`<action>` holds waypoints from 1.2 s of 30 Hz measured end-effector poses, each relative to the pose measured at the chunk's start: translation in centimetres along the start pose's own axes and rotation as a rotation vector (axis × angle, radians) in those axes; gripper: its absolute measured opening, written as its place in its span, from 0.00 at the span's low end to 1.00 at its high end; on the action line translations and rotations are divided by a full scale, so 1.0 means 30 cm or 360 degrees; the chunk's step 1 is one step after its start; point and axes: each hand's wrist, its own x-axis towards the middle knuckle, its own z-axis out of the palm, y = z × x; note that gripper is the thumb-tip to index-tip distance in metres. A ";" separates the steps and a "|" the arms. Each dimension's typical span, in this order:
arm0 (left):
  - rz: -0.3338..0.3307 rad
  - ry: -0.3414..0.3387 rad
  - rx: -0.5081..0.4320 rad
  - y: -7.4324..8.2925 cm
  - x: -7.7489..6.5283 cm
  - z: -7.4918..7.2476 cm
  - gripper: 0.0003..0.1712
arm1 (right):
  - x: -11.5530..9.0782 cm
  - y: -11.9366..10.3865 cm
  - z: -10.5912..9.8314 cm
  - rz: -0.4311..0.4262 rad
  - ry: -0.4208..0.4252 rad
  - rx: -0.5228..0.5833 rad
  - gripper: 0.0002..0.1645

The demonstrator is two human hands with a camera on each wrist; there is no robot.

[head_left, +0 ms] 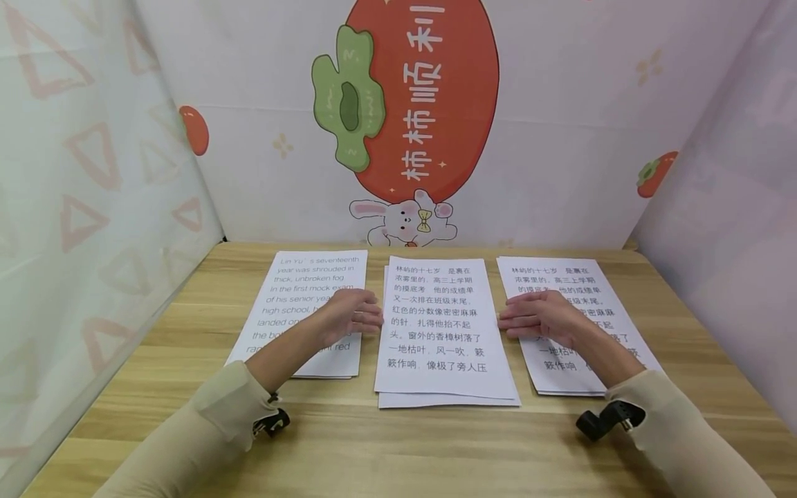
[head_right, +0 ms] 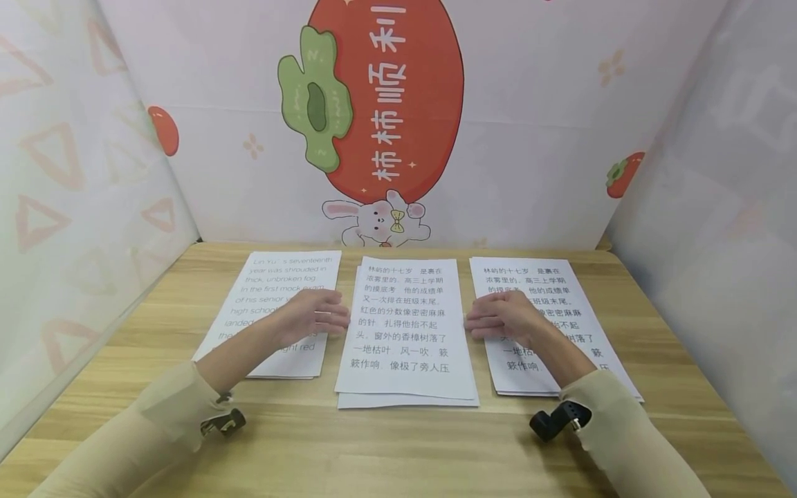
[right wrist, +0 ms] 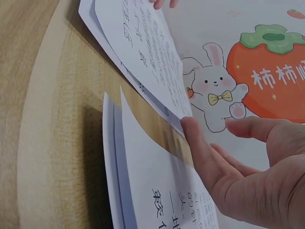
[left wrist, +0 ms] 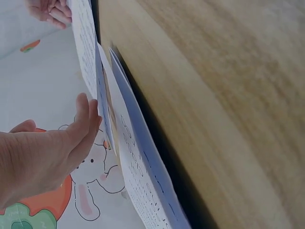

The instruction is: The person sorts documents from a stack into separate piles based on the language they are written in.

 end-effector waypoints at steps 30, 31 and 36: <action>0.0021 -0.0030 0.0155 -0.017 0.033 0.048 0.30 | 0.026 0.014 0.074 -0.0097 0.0038 -0.0343 0.33; 0.0030 -0.0027 0.0178 -0.021 0.034 0.050 0.32 | 0.026 0.014 0.076 -0.0098 0.0042 -0.0359 0.33; 0.0094 -0.0013 0.0222 -0.024 0.031 0.063 0.36 | 0.023 0.012 0.083 -0.0098 0.0062 -0.0405 0.35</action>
